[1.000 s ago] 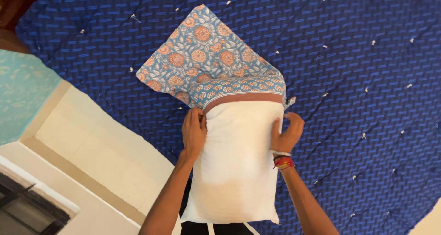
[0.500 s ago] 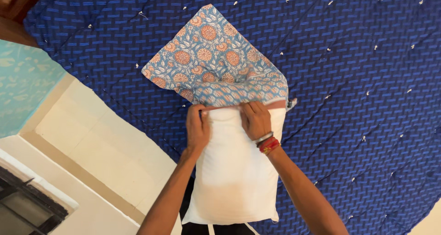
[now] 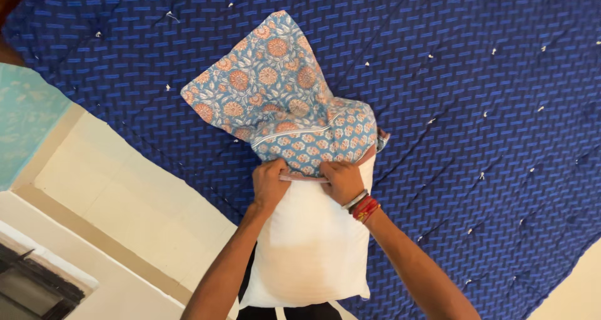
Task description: The person picks up a patterned pillowcase and a white pillow from a bed. They insert the pillow into the case, tucking and smoothing the fabric around the corners, then zip the closure to complete the task.
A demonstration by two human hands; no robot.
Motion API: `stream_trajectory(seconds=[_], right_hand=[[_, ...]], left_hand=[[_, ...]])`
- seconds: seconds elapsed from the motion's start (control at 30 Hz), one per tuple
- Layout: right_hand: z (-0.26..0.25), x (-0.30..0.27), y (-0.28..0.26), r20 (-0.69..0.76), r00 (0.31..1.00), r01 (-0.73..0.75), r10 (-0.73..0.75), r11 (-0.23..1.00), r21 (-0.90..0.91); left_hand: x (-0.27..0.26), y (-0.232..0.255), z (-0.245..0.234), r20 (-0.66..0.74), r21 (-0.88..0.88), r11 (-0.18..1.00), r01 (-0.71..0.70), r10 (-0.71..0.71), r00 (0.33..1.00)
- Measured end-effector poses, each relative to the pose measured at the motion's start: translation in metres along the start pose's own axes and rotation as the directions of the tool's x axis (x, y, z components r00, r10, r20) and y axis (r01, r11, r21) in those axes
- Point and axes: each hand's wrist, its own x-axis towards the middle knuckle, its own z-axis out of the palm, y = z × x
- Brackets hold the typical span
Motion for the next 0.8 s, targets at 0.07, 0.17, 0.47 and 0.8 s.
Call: stream_trajectory(seconds=[0.07,0.17,0.47,0.8], right_hand=[[-0.016,0.005,-0.001,-0.07,0.997,0.05,-0.04,0.989,0.14],[-0.051,0.006,0.01,-0.316,0.944,0.15,-0.097,0.977,0.15],[-0.035,0.001,0.125,-0.027,0.902,-0.381,0.43,0.826,0.414],[0.009,-0.042,0.064,-0.446,0.782,-0.265,0.436,0.88,0.395]], left_hand=[[0.0,0.001,0.001,-0.045,0.03,0.996,0.088,-0.087,0.995],[0.008,0.003,-0.022,-0.156,-0.04,0.999,-0.035,0.028,0.987],[0.018,0.016,-0.056,-0.123,-0.002,0.989,-0.149,0.147,0.981],[0.018,-0.012,-0.049,-0.058,0.11,0.994,-0.005,0.011,0.998]])
